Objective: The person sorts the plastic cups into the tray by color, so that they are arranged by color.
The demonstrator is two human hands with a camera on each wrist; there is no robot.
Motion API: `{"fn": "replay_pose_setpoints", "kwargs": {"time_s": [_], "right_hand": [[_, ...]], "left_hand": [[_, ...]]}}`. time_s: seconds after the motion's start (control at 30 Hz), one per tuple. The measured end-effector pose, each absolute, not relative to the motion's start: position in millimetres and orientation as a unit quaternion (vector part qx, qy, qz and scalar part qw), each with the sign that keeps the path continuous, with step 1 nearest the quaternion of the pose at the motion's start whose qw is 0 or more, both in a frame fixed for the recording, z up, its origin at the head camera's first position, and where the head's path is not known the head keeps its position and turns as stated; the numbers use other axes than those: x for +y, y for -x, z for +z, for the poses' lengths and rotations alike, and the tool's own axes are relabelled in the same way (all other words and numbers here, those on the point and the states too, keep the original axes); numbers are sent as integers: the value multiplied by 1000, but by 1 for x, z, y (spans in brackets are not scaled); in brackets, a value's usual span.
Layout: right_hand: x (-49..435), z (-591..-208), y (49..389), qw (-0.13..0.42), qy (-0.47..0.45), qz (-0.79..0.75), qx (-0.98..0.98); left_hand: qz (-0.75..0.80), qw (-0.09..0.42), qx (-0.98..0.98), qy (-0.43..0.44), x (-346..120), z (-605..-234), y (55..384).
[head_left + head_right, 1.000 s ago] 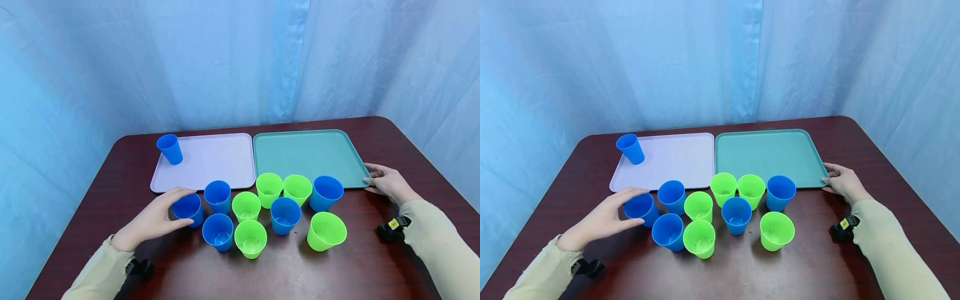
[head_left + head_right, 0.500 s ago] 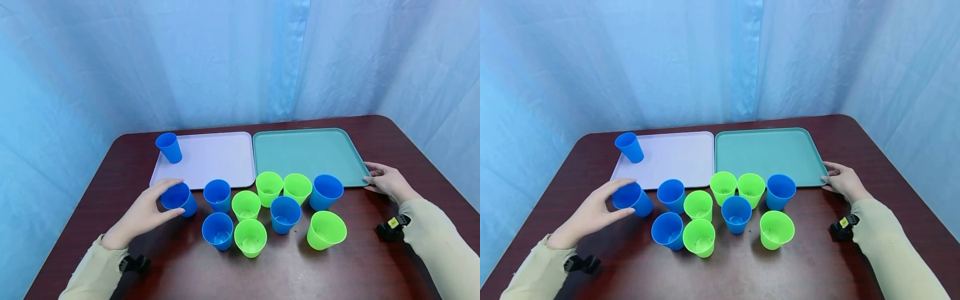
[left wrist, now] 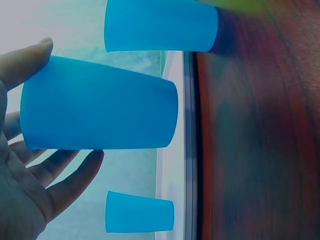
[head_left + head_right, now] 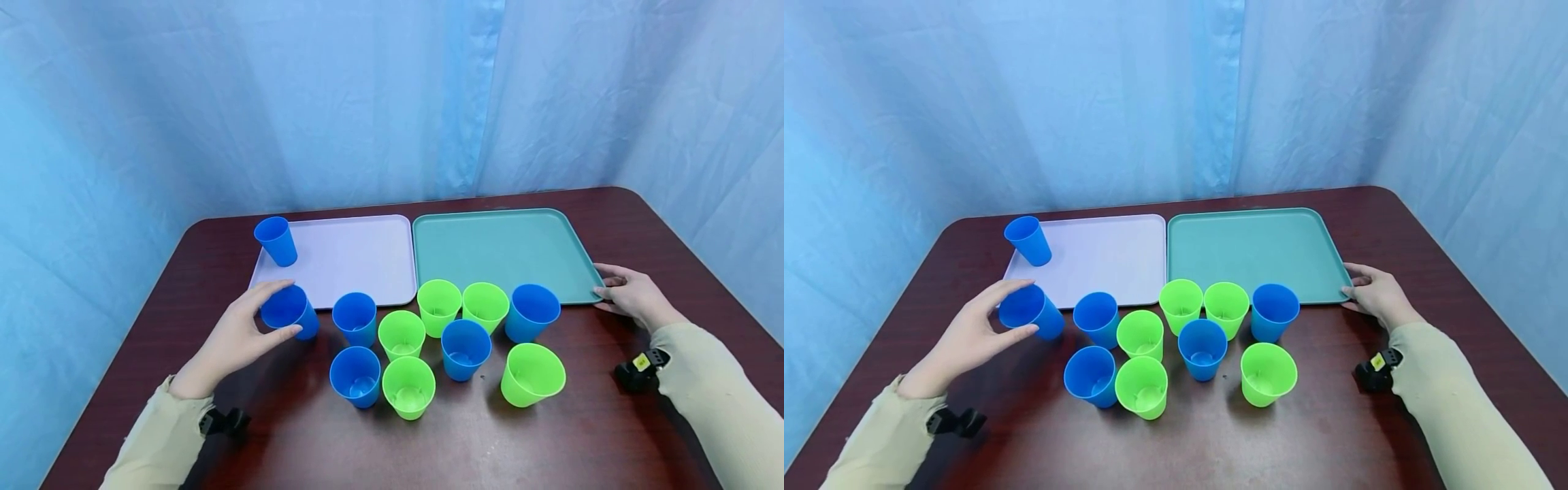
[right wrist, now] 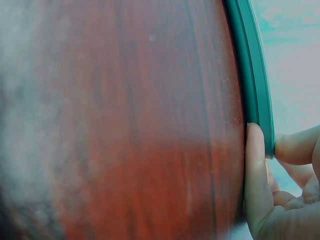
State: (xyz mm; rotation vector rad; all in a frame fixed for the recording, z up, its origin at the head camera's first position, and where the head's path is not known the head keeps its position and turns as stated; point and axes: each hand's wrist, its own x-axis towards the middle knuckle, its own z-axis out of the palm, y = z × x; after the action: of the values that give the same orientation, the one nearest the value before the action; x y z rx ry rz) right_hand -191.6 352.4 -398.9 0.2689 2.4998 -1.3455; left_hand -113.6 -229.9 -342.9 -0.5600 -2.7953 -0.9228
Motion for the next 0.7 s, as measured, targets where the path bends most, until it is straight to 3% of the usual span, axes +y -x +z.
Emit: {"fn": "replay_pose_setpoints", "kwargs": {"time_s": [0.7], "right_hand": [[352, -399, 191, 146, -97, -467, 866]], "left_hand": [[-349, 126, -919, 136, -209, -344, 149]]}}
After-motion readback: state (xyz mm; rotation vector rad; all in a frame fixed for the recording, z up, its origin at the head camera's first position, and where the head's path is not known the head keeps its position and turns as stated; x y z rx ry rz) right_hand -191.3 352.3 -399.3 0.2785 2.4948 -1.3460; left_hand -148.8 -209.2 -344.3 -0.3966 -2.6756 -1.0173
